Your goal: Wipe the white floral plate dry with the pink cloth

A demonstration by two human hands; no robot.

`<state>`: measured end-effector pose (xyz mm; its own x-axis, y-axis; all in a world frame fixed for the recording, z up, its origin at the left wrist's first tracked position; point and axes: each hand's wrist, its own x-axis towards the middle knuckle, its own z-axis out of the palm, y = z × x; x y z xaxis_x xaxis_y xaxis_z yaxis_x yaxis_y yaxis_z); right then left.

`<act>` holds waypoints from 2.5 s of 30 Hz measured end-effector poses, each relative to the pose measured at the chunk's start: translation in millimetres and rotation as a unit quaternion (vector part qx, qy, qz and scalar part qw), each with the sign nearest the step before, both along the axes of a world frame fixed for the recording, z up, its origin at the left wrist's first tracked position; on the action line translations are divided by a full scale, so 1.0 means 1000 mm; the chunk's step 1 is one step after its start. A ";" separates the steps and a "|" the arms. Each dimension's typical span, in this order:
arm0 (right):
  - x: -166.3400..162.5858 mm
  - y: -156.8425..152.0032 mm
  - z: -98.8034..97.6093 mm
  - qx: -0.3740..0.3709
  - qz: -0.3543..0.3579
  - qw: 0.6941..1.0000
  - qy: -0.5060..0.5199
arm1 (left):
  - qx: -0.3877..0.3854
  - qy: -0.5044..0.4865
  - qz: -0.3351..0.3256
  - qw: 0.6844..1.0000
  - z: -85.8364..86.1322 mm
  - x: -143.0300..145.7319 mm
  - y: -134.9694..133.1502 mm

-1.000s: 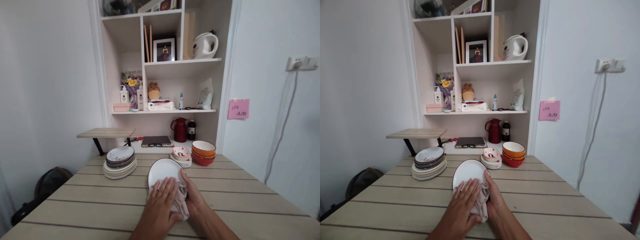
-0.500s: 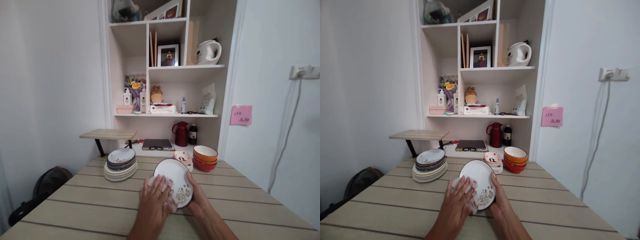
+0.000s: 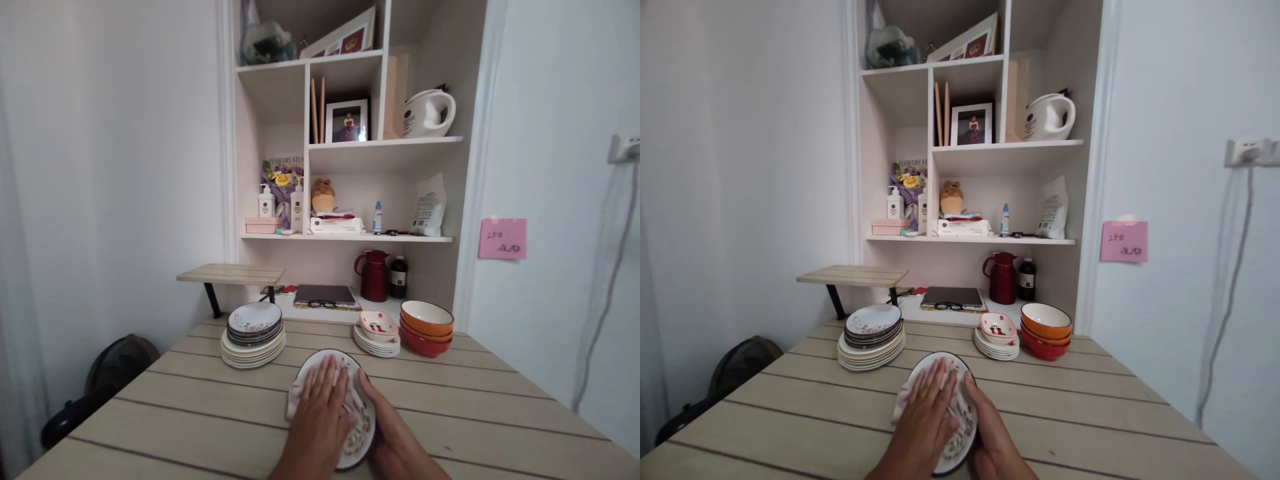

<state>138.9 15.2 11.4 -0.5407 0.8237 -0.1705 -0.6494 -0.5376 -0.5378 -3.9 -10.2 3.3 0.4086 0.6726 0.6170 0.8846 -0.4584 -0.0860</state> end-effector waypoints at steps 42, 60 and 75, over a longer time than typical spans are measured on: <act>0.038 0.022 0.024 -0.009 0.023 1.000 0.003 | 0.146 0.027 -0.085 0.985 0.022 0.006 -0.002; 0.002 0.003 0.014 0.008 -0.026 1.000 0.008 | 0.130 -0.006 0.064 0.989 0.006 0.000 0.023; 0.025 0.007 0.026 -0.041 -0.027 0.999 0.001 | 0.035 0.093 -0.127 0.987 0.009 0.013 -0.001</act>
